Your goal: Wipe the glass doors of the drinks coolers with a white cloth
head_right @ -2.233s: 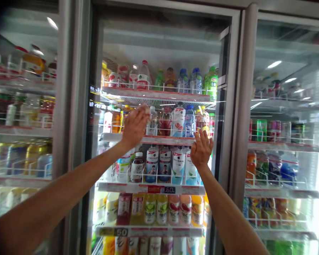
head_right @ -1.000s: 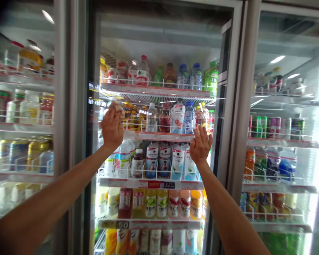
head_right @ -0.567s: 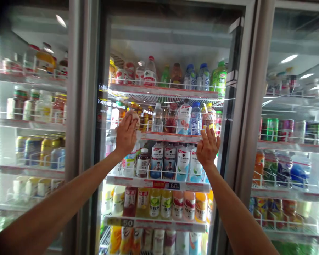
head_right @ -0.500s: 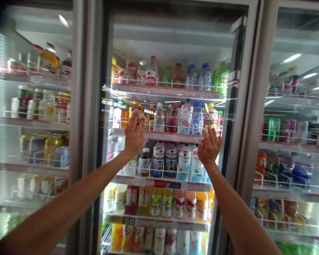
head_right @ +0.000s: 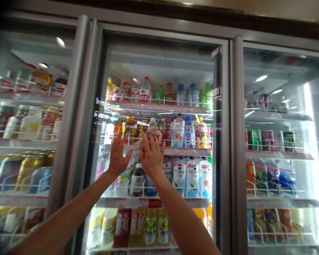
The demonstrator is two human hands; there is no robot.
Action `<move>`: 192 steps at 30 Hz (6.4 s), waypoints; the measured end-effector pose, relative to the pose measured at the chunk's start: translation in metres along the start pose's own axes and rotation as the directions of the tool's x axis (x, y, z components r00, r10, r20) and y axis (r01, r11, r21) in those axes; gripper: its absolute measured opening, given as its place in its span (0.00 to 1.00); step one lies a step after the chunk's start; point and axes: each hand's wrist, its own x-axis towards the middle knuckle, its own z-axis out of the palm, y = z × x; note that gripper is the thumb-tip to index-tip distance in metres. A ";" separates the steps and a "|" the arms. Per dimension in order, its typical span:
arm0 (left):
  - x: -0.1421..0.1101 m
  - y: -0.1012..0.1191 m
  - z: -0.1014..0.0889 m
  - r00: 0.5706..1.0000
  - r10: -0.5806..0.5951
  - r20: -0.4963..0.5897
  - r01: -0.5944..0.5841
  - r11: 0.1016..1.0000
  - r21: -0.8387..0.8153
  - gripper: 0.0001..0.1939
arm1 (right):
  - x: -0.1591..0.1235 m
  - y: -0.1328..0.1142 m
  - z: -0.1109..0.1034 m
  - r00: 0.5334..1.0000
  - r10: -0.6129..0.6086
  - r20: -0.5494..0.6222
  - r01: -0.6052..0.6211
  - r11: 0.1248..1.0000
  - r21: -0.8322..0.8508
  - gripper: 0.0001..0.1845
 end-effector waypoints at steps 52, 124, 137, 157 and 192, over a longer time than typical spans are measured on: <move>-0.032 -0.012 -0.002 0.982 0.025 0.189 -0.074 0.964 0.256 0.33 | -0.018 0.106 -0.038 0.999 0.009 -0.046 -0.021 0.964 -0.266 0.24; -0.104 0.006 -0.005 0.973 -0.052 0.226 0.009 0.982 0.186 0.34 | -0.145 0.130 -0.048 0.850 0.440 -0.289 -0.500 0.846 -0.184 0.29; -0.103 0.007 -0.006 0.968 -0.076 0.241 0.037 0.986 0.164 0.32 | -0.163 0.133 -0.051 0.880 0.412 -0.238 -0.469 0.835 -0.289 0.25; -0.103 0.005 -0.009 0.960 -0.087 0.268 0.052 0.989 0.136 0.31 | -0.171 0.053 -0.016 0.997 0.055 0.059 -0.045 0.987 -0.156 0.26; -0.177 0.028 -0.037 0.923 -0.148 0.355 0.050 0.961 0.271 0.36 | -0.214 0.137 -0.046 0.903 0.352 -0.246 -0.407 0.883 -0.231 0.28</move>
